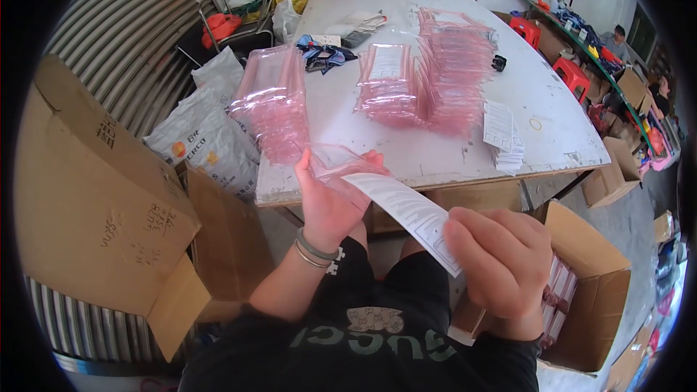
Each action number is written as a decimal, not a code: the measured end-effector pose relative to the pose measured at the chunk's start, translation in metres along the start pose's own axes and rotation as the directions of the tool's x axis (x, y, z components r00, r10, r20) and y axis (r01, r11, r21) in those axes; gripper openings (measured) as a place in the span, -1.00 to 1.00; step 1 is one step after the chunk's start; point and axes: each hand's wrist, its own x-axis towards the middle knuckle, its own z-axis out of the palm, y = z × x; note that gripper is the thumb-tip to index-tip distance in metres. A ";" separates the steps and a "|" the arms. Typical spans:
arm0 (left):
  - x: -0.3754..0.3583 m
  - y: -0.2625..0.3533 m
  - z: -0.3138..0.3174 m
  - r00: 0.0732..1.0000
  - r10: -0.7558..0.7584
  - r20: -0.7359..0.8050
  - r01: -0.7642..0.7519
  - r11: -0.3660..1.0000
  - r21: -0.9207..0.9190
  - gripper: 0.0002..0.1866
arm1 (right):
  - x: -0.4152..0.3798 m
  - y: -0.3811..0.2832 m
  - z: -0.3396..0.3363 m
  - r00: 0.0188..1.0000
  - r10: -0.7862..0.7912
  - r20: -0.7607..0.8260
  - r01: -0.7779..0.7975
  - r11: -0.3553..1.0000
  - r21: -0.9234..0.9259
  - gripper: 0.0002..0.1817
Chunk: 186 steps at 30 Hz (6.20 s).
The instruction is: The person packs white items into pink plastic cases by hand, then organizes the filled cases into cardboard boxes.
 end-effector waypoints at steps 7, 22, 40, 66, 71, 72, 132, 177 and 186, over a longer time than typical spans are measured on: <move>-0.006 0.000 0.005 0.992 -0.085 0.091 0.083 0.996 0.027 -0.01 | 0.005 -0.009 0.007 0.997 -0.065 0.052 0.063 0.998 0.025 -0.50; -0.015 -0.013 0.000 0.964 0.022 0.266 -0.063 0.987 0.147 -0.03 | 0.002 -0.003 0.048 0.988 -0.062 0.144 0.074 0.994 -0.077 -0.79; -0.016 -0.020 -0.001 0.954 0.006 0.301 -0.089 0.961 0.262 0.05 | -0.005 -0.001 0.070 0.952 -0.063 0.300 0.112 0.983 -0.148 -0.74; 0.073 0.241 0.041 0.691 0.534 0.487 0.130 -0.754 0.643 -0.41 | 0.077 0.264 0.058 0.956 0.293 0.027 -0.265 0.897 -0.355 -0.67; 0.084 0.243 0.043 0.837 0.450 0.310 0.115 -0.700 0.705 -0.44 | 0.067 0.259 0.051 0.937 0.332 0.106 -0.329 0.943 -0.042 -0.52; 0.083 0.242 0.048 0.831 0.439 0.342 0.117 -0.739 0.664 -0.45 | 0.074 0.246 0.048 0.962 0.273 0.003 -0.272 0.961 -0.053 -0.53; -0.043 0.063 0.072 0.776 0.294 0.559 -0.580 0.680 0.448 0.03 | 0.069 -0.015 0.111 0.945 0.102 0.311 -0.265 0.797 0.544 0.04; -0.040 0.004 0.051 0.952 -0.217 0.214 0.290 0.862 -0.415 -0.14 | -0.168 0.205 0.071 0.801 0.577 0.156 -0.329 0.644 -0.691 -0.92; -0.035 0.049 0.066 0.965 0.050 0.257 -0.014 0.990 -0.141 -0.09 | -0.028 0.037 -0.020 0.691 0.548 -0.472 -0.010 0.660 0.751 -0.84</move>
